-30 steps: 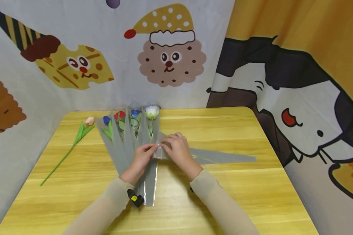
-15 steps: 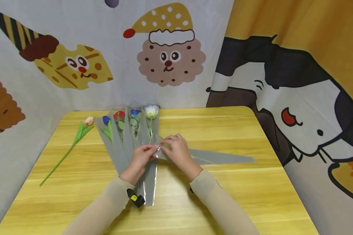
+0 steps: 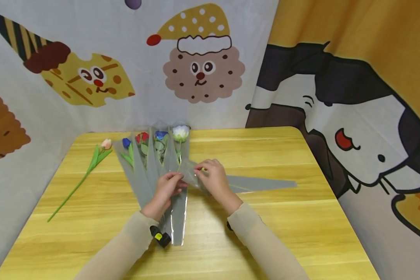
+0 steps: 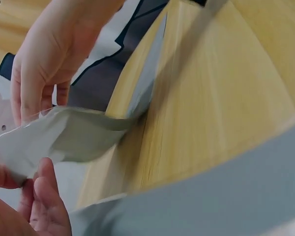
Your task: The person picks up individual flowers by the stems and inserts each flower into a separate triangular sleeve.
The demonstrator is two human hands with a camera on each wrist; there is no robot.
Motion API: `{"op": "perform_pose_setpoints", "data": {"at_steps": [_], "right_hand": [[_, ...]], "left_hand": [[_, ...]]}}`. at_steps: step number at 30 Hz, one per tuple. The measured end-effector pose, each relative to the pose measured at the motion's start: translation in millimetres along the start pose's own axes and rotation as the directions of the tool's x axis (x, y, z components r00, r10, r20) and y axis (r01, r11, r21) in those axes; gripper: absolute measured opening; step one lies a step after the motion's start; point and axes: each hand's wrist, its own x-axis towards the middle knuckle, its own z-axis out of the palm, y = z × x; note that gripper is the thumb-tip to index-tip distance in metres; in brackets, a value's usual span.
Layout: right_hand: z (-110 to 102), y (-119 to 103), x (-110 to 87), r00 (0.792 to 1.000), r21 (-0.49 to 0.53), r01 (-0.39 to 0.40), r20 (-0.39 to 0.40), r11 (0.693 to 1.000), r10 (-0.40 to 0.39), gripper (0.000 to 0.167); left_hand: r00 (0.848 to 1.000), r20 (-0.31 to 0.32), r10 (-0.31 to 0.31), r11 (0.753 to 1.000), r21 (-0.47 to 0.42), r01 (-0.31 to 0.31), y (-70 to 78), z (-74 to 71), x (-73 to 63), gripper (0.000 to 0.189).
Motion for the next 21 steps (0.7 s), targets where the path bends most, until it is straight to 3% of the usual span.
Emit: {"op": "perform_pose_setpoints", "data": {"at_steps": [5, 11, 17, 21], "right_hand": [[-3, 1, -0.4, 1.0, 0.064, 0.008, -0.023, 0.998, -0.007, 0.006], [-6, 5, 1.2, 1.0, 0.118, 0.021, -0.025, 0.993, -0.019, 0.006], [-8, 7, 2.1, 0.997, 0.071, 0.065, -0.039, 0.995, -0.063, 0.005], [-11, 9, 2.4, 0.996, 0.05, 0.075, -0.052, 0.996, -0.072, 0.004]], "left_hand": [[0.999, -0.011, 0.031, 0.997, 0.064, -0.03, 0.6, -1.8, 0.9, 0.009], [1.0, -0.004, 0.005, 0.998, 0.055, -0.005, 1.5, -5.6, 4.7, 0.011], [1.0, 0.03, 0.004, 0.999, 0.037, -0.005, 11.3, -10.5, 0.8, 0.018], [0.999, 0.021, 0.042, 0.998, 0.041, -0.043, 17.7, -26.2, -0.2, 0.02]]}}
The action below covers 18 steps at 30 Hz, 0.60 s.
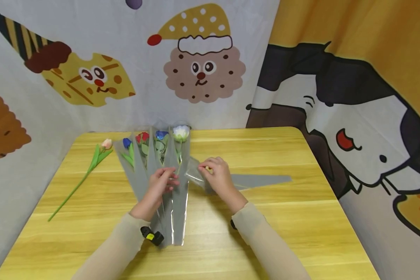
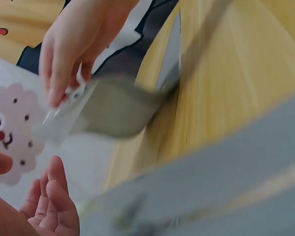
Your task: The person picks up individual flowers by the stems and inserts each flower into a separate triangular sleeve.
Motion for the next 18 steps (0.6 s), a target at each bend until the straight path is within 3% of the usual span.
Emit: {"op": "perform_pose_setpoints", "data": {"at_steps": [6, 10, 12, 14, 16, 18], "right_hand": [[-11, 6, -2.2, 0.999, -0.014, -0.042, 0.011, 0.999, 0.042, 0.007], [-17, 9, -3.1, 0.998, -0.029, -0.049, 0.027, 0.998, 0.049, 0.008], [-20, 9, -3.3, 0.999, -0.039, -0.036, 0.03, 0.999, 0.037, 0.009], [-21, 10, -3.4, 0.999, -0.047, -0.025, 0.033, 0.999, 0.026, 0.009], [-22, 10, -3.5, 0.999, -0.057, -0.02, 0.039, 0.998, 0.023, 0.009], [-22, 10, -3.6, 0.998, -0.064, -0.032, 0.051, 0.997, 0.035, 0.009]], "left_hand": [[0.993, -0.099, 0.063, 0.99, 0.13, -0.05, 3.0, -48.9, 7.1, 0.023], [0.976, -0.17, 0.139, 0.952, 0.293, -0.084, 7.0, -89.4, 12.8, 0.025], [0.962, -0.19, 0.198, 0.907, 0.407, -0.106, 10.0, -110.6, 15.2, 0.028], [0.95, -0.191, 0.246, 0.841, 0.529, -0.112, 13.2, -132.4, 16.7, 0.033], [0.949, -0.17, 0.265, 0.765, 0.637, -0.099, 16.5, -154.9, 16.9, 0.04], [0.961, -0.147, 0.232, 0.696, 0.716, -0.058, 19.0, -176.9, 16.2, 0.051]]}}
